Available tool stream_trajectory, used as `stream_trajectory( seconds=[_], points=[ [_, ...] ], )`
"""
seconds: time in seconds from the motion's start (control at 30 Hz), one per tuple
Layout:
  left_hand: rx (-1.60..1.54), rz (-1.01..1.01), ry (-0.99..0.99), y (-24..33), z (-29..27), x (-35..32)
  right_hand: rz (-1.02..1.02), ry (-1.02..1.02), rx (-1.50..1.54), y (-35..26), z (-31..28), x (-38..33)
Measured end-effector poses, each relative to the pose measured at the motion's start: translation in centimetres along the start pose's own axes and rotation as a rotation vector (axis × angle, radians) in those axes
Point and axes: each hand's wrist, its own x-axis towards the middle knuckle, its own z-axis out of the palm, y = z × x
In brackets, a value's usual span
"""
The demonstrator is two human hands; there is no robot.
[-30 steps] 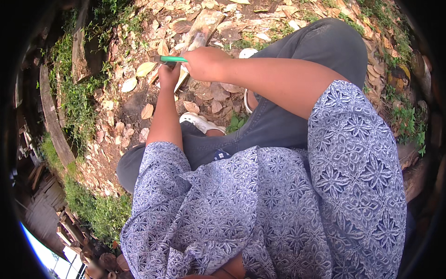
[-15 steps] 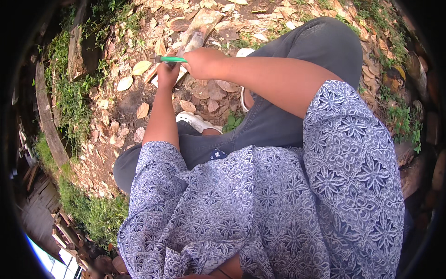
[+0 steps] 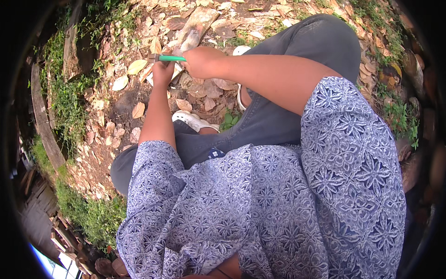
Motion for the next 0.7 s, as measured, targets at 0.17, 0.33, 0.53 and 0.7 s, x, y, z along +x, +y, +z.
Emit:
stream_trajectory(
  seconds=[0.17,0.33,0.53,0.7],
  points=[
    [0.068,-0.099,-0.051,2.1,0.1,-0.2,-0.099,0.280,0.161,-3.3,-1.4,-0.8],
    [-0.070,0.013,0.029,-2.8,-0.8,-0.6,-0.041,0.077,0.059,-2.6,-0.7,0.4],
    [-0.258,0.075,0.002,-3.4,0.8,-0.2,0.001,0.074,-0.015,-1.0,-0.8,-0.3],
    [-0.169,0.046,0.014,-4.2,0.4,0.6,-0.055,0.181,0.084,-1.5,-0.2,-0.3]
  ],
)
